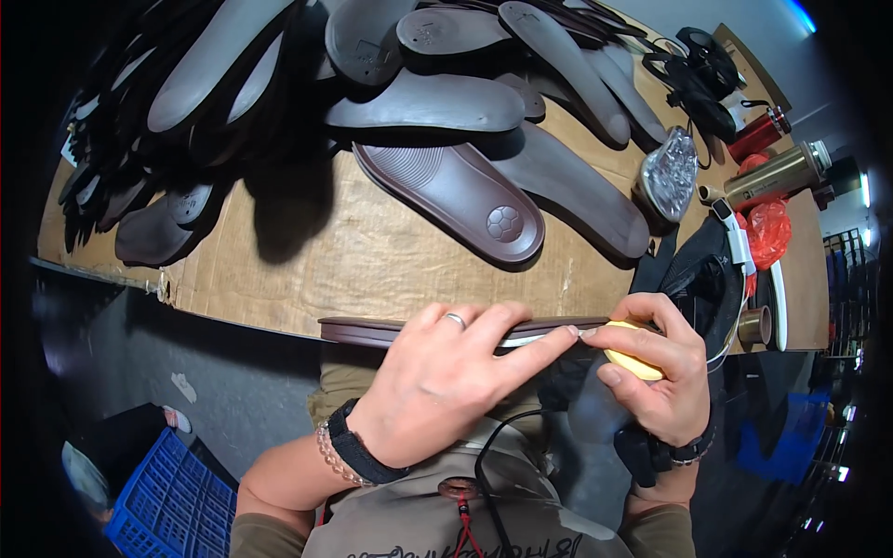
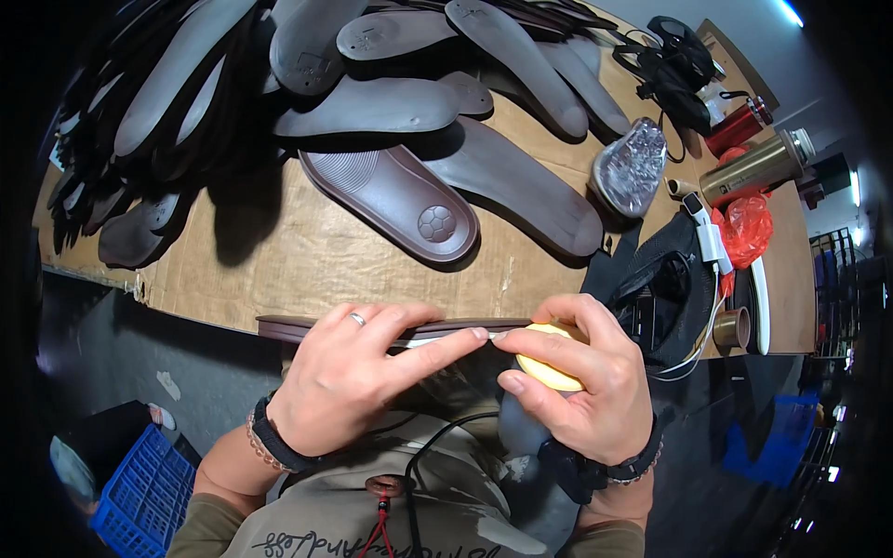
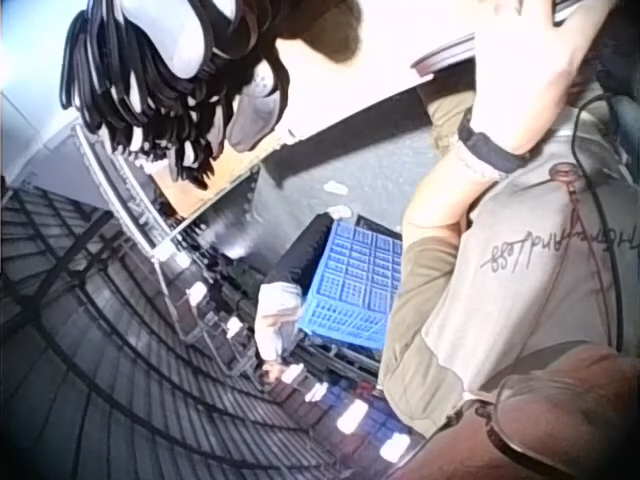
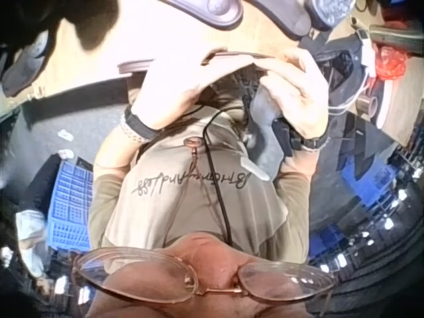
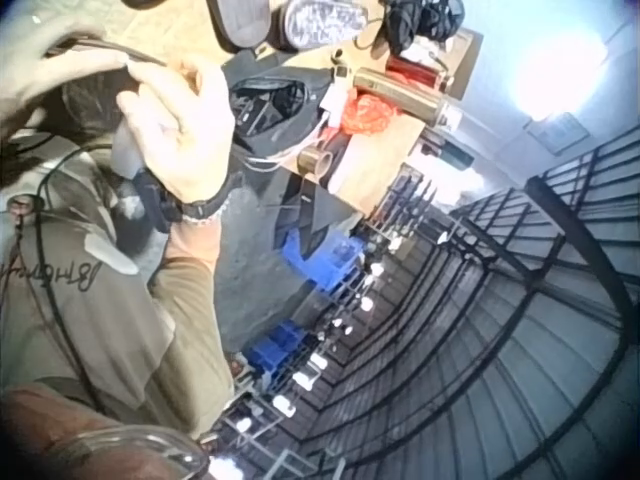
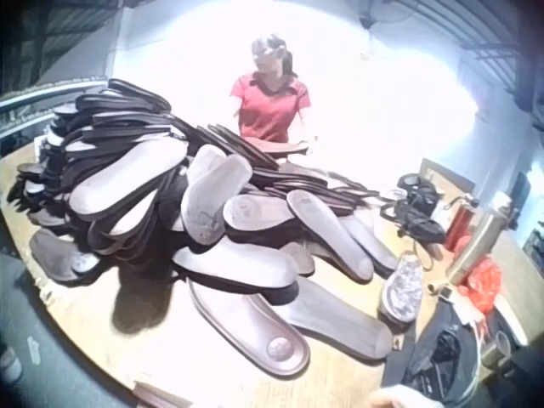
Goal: Applying double-sided tape or adhesive strips to the edges of shoe soles and lasts.
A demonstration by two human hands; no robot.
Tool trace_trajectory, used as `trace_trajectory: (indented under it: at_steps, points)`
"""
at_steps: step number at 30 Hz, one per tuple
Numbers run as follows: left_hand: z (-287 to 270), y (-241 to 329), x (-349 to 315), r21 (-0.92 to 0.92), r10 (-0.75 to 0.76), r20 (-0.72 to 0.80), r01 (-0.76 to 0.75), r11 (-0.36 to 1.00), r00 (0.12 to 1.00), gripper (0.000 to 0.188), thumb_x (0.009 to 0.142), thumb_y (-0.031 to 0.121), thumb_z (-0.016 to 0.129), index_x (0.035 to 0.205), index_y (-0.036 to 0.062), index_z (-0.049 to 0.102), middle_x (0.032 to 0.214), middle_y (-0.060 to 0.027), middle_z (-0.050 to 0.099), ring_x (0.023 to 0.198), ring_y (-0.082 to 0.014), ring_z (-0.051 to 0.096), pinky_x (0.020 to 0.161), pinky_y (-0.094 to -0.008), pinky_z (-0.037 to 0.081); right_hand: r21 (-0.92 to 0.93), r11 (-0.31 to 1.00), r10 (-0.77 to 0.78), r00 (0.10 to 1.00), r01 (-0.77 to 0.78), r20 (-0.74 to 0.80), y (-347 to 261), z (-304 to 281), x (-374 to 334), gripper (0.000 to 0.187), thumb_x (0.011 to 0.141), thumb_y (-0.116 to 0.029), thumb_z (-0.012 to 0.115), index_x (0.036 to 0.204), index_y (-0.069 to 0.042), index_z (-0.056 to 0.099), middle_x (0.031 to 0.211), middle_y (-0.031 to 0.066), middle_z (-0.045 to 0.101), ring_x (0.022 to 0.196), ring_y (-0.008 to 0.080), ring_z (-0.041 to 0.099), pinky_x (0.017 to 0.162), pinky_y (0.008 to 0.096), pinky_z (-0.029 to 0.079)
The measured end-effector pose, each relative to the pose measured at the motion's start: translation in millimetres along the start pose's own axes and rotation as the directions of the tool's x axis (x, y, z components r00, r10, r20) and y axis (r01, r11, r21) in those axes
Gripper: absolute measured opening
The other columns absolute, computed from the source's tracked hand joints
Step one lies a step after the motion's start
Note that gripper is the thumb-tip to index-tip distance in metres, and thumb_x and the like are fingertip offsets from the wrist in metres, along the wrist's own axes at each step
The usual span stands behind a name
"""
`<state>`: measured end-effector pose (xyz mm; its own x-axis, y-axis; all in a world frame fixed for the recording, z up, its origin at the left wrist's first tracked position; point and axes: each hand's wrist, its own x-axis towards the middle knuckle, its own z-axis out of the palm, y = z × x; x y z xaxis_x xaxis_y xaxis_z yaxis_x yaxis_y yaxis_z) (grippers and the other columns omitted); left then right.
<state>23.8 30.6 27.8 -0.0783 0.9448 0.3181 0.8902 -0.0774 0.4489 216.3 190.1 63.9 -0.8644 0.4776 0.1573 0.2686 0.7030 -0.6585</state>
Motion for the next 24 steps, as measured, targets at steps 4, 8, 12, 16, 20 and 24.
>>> trace_trajectory:
  at_steps: [4,8,12,16,20,24]
  points:
    - [4.0,1.6,-3.6,0.039,0.005,-0.029,-0.004,0.999,1.0,0.054,0.084,0.011,0.062,0.133,0.03,0.071,0.113,-0.0033,0.067,0.091,-0.0198,0.065,0.08,-0.0338,0.049,0.007,0.999,0.034,0.988,-0.033,-0.151,-0.2,9.3,-6.7,0.032,0.077,-0.015,0.083,0.105,-0.003,0.076,0.1,0.0155,0.065,0.089,0.0307,0.067,0.077,0.0383,0.055]
    - [9.7,5.1,-7.5,0.064,0.017,-0.051,-0.014,0.998,0.999,0.052,0.084,0.013,0.062,0.131,0.0319,0.073,0.112,-0.0024,0.067,0.091,-0.0191,0.065,0.079,-0.0335,0.048,-0.126,0.983,0.091,0.956,-0.13,-0.28,1.1,9.4,-19.4,0.032,0.077,-0.015,0.083,0.102,0.001,0.072,0.095,0.0177,0.067,0.087,0.0342,0.068,0.078,0.0399,0.055]
    - [12.8,5.8,-8.4,0.091,0.036,-0.072,-0.03,0.995,0.997,0.053,0.083,0.013,0.063,0.131,0.0338,0.072,0.111,-0.0015,0.067,0.092,-0.0183,0.065,0.077,-0.0329,0.047,-0.112,0.973,0.167,0.95,-0.203,-0.266,6.3,12.6,-22.6,0.027,0.077,-0.015,0.082,0.095,0.001,0.07,0.092,0.0177,0.067,0.083,0.0352,0.068,0.075,0.0397,0.055]
    - [12.7,7.1,-9.3,0.113,0.036,-0.072,-0.028,0.993,0.997,0.054,0.083,0.013,0.063,0.132,0.0345,0.072,0.111,-0.0014,0.067,0.092,-0.0178,0.065,0.076,-0.0325,0.046,-0.178,0.959,0.173,0.952,-0.222,-0.252,6.6,14.1,-20.9,0.025,0.077,-0.015,0.083,0.091,0.001,0.069,0.089,0.0163,0.066,0.08,0.0356,0.068,0.072,0.0407,0.055]
    - [13.5,7.9,-10.2,0.122,0.036,-0.067,-0.028,0.992,0.997,0.055,0.083,0.013,0.063,0.132,0.0349,0.072,0.111,-0.0013,0.067,0.092,-0.0173,0.065,0.076,-0.0328,0.046,-0.209,0.949,0.178,0.948,-0.236,-0.264,5.7,14.4,-21.6,0.025,0.077,-0.016,0.083,0.089,0.0,0.069,0.087,0.0162,0.066,0.078,0.0362,0.068,0.07,0.0409,0.055]
    - [14.0,7.3,-11.3,0.132,0.039,-0.067,-0.03,0.991,0.997,0.056,0.083,0.012,0.063,0.133,0.0354,0.071,0.111,-0.0013,0.067,0.091,-0.0171,0.065,0.077,-0.033,0.046,-0.218,0.944,0.184,0.944,-0.247,-0.274,5.2,15.8,-20.4,0.025,0.077,-0.016,0.083,0.089,0.0,0.068,0.087,0.016,0.066,0.077,0.0363,0.068,0.069,0.0409,0.055]
